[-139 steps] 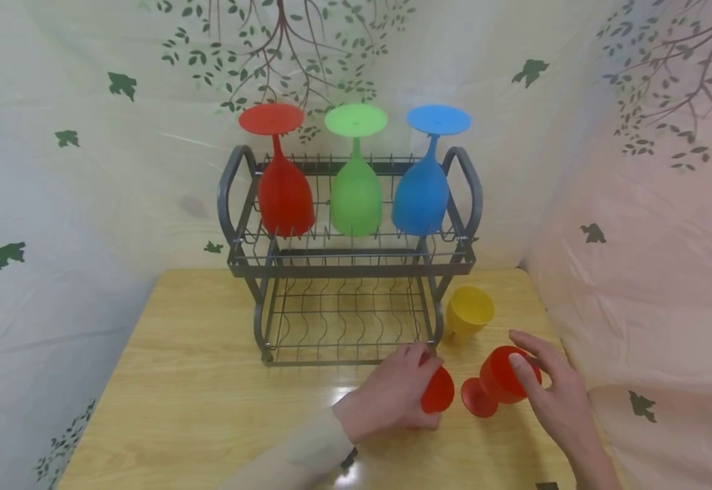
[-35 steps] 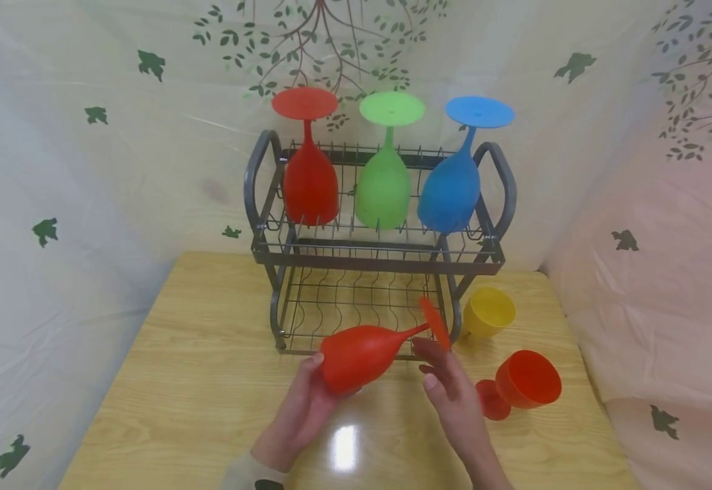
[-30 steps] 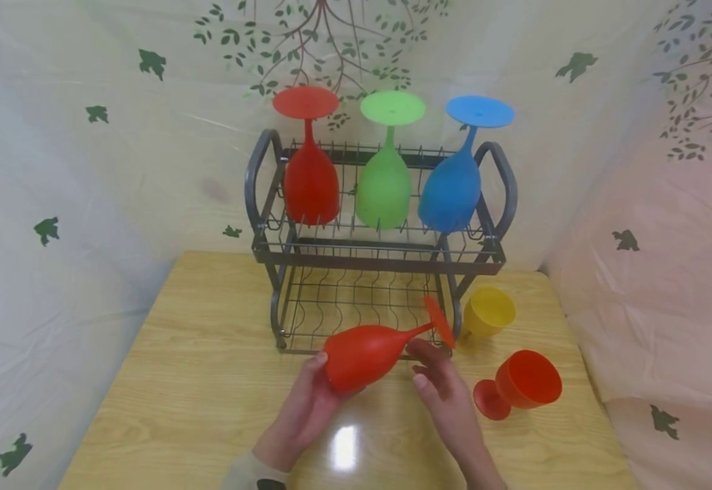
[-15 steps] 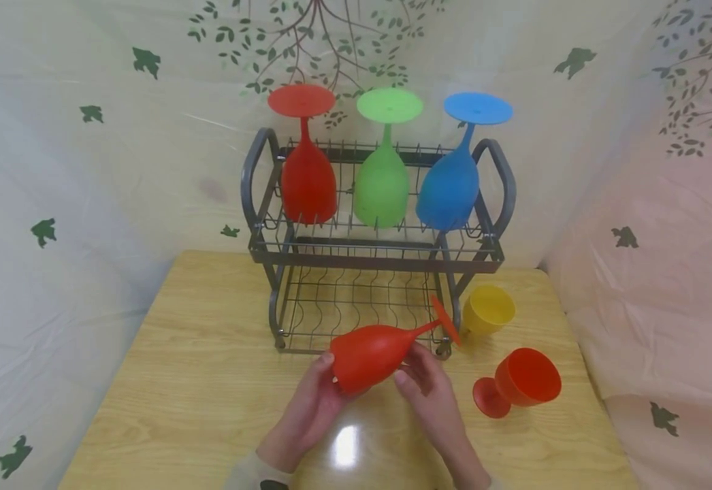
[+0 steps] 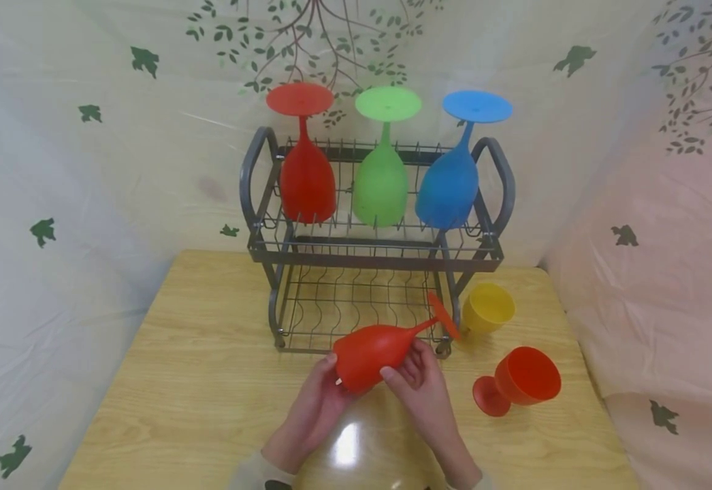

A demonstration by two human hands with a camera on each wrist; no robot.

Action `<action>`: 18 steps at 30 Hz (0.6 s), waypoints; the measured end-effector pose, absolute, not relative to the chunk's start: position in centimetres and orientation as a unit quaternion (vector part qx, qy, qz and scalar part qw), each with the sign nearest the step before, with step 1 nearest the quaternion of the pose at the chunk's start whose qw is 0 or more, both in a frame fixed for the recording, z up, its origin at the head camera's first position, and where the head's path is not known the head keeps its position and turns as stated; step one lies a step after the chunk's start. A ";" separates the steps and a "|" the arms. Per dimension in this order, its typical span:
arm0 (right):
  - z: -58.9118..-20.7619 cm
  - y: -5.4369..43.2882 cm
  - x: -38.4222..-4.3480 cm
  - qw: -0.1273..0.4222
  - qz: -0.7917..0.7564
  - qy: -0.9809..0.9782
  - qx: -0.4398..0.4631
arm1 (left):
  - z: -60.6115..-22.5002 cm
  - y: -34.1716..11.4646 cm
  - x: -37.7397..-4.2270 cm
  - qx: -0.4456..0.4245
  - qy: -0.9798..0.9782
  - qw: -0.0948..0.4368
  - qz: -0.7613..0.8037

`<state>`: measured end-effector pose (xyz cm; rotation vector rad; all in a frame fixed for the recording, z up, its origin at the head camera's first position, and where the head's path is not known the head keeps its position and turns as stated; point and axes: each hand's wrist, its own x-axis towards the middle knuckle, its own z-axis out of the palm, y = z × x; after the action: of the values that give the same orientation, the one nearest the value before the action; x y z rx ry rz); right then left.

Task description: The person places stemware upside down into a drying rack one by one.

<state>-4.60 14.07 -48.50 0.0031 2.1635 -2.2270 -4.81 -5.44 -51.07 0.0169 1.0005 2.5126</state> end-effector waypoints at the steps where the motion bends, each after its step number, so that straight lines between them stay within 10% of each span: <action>1: -48.6 14.1 -4.6 0.019 -0.716 0.697 0.003 | -51.2 -5.5 -4.8 0.006 0.360 0.217 0.907; 18: -49.4 16.5 -5.9 0.004 -0.670 0.741 0.049 | -52.2 -7.0 -5.0 -0.013 0.510 0.077 0.857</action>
<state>-5.91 16.50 -49.44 0.1526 2.3216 -2.0990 -4.96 -7.04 -52.20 -0.0386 1.5279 2.5660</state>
